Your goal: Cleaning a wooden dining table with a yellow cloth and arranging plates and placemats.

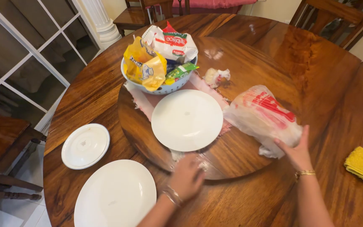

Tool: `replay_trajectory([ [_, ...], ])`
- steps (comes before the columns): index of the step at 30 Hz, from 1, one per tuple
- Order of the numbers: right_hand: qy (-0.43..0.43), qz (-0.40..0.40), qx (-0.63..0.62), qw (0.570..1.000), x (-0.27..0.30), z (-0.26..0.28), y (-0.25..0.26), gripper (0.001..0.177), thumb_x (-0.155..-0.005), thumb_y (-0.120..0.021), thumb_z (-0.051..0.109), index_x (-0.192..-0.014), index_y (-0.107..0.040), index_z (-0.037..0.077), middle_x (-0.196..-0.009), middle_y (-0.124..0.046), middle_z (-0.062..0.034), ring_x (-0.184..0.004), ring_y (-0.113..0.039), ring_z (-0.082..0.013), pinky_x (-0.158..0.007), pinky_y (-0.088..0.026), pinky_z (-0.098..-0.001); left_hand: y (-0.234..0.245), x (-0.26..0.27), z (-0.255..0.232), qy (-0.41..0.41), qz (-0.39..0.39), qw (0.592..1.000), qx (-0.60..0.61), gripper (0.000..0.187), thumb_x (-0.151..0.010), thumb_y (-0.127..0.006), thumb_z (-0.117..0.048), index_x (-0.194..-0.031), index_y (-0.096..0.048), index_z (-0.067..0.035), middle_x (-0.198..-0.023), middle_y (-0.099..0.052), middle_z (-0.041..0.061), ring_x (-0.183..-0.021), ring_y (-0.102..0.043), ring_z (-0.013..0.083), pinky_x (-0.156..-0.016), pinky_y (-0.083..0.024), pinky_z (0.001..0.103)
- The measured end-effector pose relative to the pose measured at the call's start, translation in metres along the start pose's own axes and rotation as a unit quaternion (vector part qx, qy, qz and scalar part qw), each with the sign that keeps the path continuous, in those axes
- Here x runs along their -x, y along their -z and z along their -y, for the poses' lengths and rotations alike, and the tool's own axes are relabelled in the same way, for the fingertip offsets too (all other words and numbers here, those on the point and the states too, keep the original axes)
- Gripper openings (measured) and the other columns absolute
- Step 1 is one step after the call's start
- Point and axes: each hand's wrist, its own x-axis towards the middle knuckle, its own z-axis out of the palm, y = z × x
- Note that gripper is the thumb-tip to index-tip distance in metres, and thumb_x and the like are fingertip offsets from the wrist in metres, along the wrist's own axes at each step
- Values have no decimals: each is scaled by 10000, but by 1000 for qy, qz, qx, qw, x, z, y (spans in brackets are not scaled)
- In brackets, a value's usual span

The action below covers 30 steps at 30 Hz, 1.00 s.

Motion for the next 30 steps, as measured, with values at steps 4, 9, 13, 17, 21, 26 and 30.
replay_trajectory([
  [4,1,43,-37,998,7,-8,-15,1332,-754,-865,197,-1676,79,16,-1606,-405,-212,-1418,-467,-273,-1111,-435,-391,-30,8,-40,-43,82,995,26,531,-872,-760,-270,-1358,-602,-127,-1414,-548,153,-1313,-505,350,-1101,-385,501],
  [9,-156,-19,-302,940,31,24,-43,944,-829,-782,189,-1585,-247,5,-1479,-529,-145,-1266,-592,-254,-991,-532,-415,-42,10,-40,27,169,985,-5,765,-863,-751,-436,-1494,-449,-125,-1566,-364,181,-1449,-306,378,-1149,-254,561],
  [13,-229,-11,-397,889,37,39,-56,702,-880,-785,197,-1463,-497,-67,-1387,-652,-175,-1204,-674,-276,-1003,-556,-430,-37,25,-18,45,193,980,-35,839,-855,-738,-502,-1534,-395,-149,-1613,-293,170,-1487,-221,379,-1153,-180,620],
  [17,-254,-1,-446,858,55,72,-70,612,-860,-757,149,-1410,-535,-1,-1320,-674,-158,-1153,-691,-283,-954,-583,-448,-9,19,-14,106,252,960,-56,780,-888,-673,-559,-1517,-408,-182,-1635,-266,130,-1520,-176,368,-1146,-141,708],
  [21,-164,-31,-404,899,65,97,-86,620,-817,-738,27,-1380,-485,86,-1294,-654,-129,-1158,-675,-276,-932,-590,-452,6,14,-6,167,271,945,-81,710,-908,-638,-599,-1425,-465,-145,-1609,-301,122,-1527,-196,365,-1134,-163,755],
  [26,-224,-34,-438,870,75,63,-96,596,-828,-704,67,-1375,-468,88,-1299,-645,-139,-1161,-661,-301,-925,-584,-482,10,19,13,187,227,952,-84,666,-893,-664,-580,-1341,-509,-112,-1512,-391,131,-1489,-244,381,-1120,-193,752],
  [30,-210,29,-555,804,84,29,-90,575,-913,-624,248,-1431,-526,18,-1356,-641,-170,-1192,-648,-327,-992,-548,-493,20,21,24,196,171,961,-90,626,-856,-691,-550,-1294,-539,-130,-1413,-467,115,-1457,-282,388,-1102,-215,750],
])
